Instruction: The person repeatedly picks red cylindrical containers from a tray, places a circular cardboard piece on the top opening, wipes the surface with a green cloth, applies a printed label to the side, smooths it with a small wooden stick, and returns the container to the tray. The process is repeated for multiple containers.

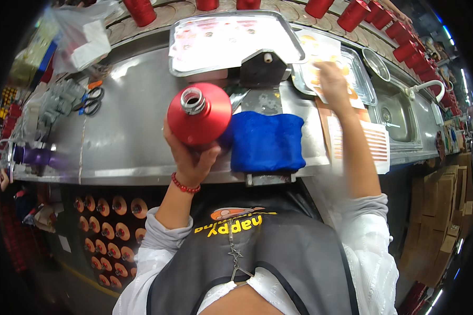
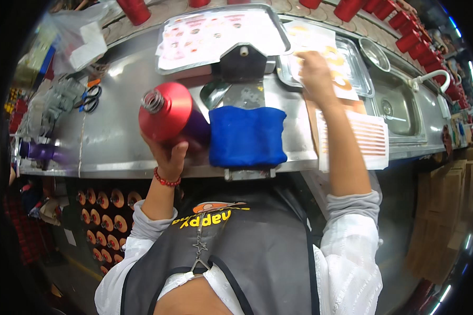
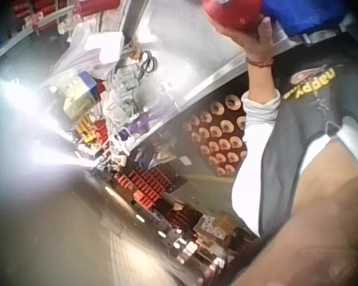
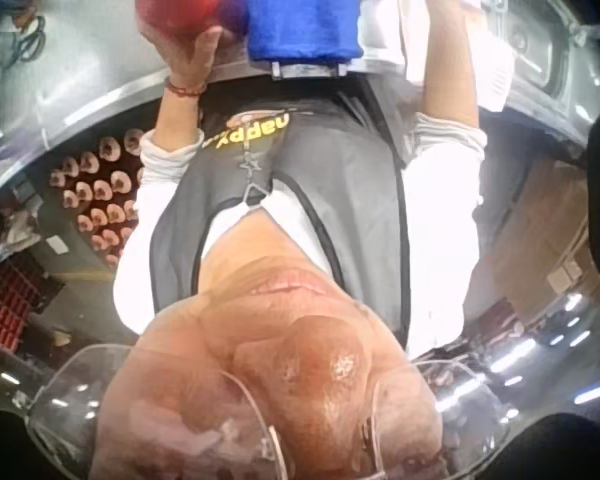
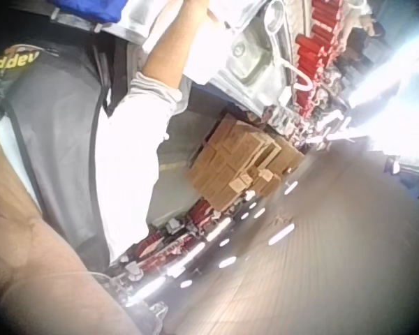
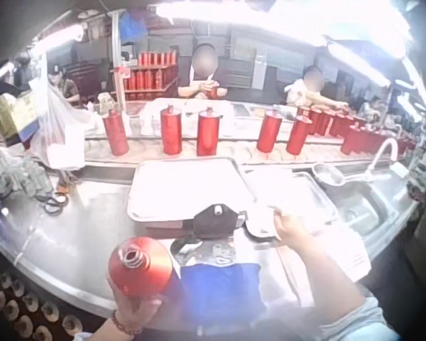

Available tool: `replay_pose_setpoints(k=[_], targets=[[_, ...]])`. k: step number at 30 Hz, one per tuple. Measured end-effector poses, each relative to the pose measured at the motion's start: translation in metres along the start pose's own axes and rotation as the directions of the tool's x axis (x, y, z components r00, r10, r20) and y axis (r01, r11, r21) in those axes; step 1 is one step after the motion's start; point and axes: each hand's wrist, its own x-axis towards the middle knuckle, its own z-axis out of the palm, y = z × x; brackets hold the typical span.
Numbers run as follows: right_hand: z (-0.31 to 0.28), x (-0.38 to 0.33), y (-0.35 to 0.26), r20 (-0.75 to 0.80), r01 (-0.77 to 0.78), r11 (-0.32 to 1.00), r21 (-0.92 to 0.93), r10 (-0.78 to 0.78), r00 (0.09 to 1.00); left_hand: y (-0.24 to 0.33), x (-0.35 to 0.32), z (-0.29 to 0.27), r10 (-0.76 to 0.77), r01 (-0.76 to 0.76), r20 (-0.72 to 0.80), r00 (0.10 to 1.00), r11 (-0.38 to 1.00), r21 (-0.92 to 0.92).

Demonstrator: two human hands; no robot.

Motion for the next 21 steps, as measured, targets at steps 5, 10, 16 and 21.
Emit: replay_pose_setpoints(k=[5, 10, 16, 21], targets=[[-0.065, 0.027, 0.186, 0.065, -0.226, 0.758, -0.612, 0.333, 0.941, -0.010, -0.019, -0.003, -0.110, 0.112, 0.017, 0.994, 0.984, -0.136], [-0.055, 0.086, 0.260, 0.253, -0.197, 0.685, -0.701, 0.498, 0.829, 0.013, -0.011, 0.005, -0.154, 0.152, 0.013, 0.988, 0.959, -0.237], [-0.043, 0.126, 0.242, 0.178, -0.190, 0.697, -0.692, 0.420, 0.890, 0.020, 0.007, 0.009, -0.164, 0.144, -0.082, 0.983, 0.968, -0.205], [-0.033, 0.136, 0.245, 0.110, -0.099, 0.753, -0.650, 0.222, 0.969, 0.009, 0.001, 0.000, -0.129, 0.105, -0.107, 0.986, 0.972, -0.209]])
